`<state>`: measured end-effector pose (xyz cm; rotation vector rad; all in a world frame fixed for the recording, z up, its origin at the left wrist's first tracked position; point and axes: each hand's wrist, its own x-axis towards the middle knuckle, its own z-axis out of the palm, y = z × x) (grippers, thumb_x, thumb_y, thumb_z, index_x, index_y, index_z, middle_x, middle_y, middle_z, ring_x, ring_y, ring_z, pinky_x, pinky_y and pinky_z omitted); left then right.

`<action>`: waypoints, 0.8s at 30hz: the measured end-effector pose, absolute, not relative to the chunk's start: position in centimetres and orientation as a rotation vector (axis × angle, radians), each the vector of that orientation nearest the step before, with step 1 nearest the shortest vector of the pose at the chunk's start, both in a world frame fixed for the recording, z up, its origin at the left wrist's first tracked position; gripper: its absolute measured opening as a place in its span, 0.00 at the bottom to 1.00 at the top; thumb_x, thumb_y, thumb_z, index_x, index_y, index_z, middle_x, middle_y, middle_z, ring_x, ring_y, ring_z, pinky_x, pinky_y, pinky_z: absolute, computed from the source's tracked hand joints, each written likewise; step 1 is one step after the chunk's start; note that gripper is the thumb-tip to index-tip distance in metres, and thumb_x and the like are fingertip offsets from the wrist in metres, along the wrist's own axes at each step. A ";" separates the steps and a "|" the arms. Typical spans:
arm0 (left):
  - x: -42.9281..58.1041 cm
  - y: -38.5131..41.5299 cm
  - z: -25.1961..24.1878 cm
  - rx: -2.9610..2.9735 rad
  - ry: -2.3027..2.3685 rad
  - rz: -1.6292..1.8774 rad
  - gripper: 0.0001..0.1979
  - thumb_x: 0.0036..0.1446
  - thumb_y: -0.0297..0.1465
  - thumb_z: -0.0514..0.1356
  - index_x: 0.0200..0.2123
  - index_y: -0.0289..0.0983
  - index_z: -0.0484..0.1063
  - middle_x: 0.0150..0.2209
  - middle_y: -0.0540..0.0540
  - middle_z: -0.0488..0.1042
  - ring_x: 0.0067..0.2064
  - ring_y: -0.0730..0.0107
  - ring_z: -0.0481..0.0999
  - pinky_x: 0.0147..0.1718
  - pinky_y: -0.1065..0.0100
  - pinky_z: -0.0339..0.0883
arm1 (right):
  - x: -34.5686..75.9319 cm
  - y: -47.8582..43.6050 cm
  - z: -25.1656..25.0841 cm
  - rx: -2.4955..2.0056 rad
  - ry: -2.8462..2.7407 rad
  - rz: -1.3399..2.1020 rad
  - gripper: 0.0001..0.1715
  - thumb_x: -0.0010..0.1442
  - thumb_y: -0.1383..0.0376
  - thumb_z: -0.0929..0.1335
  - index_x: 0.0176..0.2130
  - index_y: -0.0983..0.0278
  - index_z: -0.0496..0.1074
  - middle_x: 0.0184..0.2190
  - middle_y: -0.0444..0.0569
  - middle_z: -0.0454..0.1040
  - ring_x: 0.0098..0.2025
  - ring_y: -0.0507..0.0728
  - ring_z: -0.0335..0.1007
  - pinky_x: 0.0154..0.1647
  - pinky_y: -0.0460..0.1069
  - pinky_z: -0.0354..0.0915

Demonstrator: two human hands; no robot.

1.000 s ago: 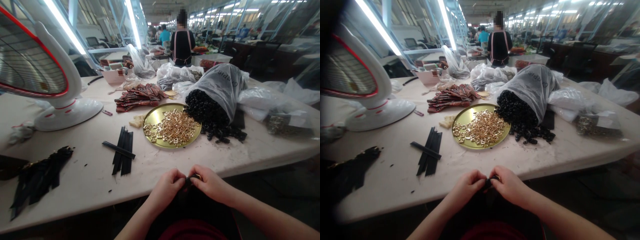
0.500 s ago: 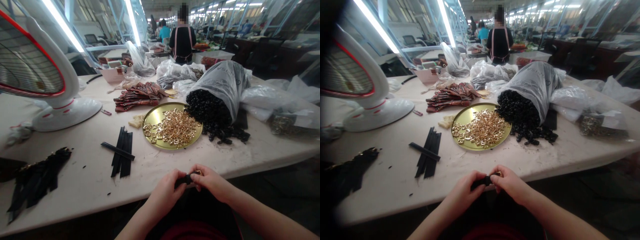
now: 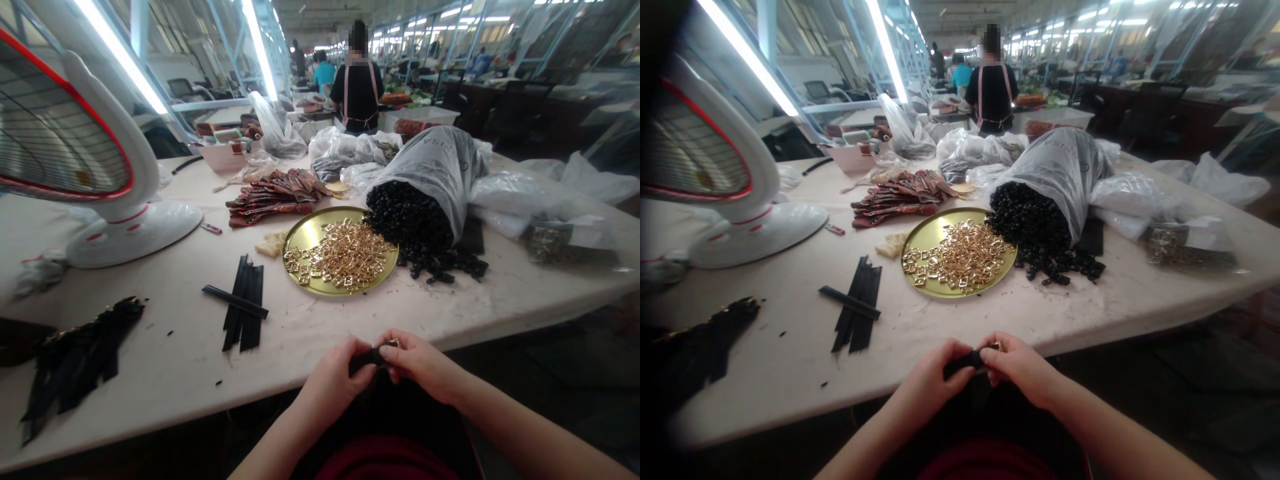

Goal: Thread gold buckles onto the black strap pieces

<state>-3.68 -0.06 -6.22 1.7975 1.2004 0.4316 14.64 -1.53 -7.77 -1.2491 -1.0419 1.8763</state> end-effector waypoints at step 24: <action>-3.8 3.0 -7.8 1.979 1.212 0.351 0.14 0.56 0.34 0.49 0.35 0.38 0.74 0.32 0.49 0.77 0.34 0.69 0.74 0.31 0.72 0.65 | 13.8 2.7 -8.6 -1.089 -2.496 0.327 0.14 0.57 0.62 0.64 0.43 0.64 0.70 0.36 0.53 0.73 0.38 0.60 0.67 0.39 0.54 0.63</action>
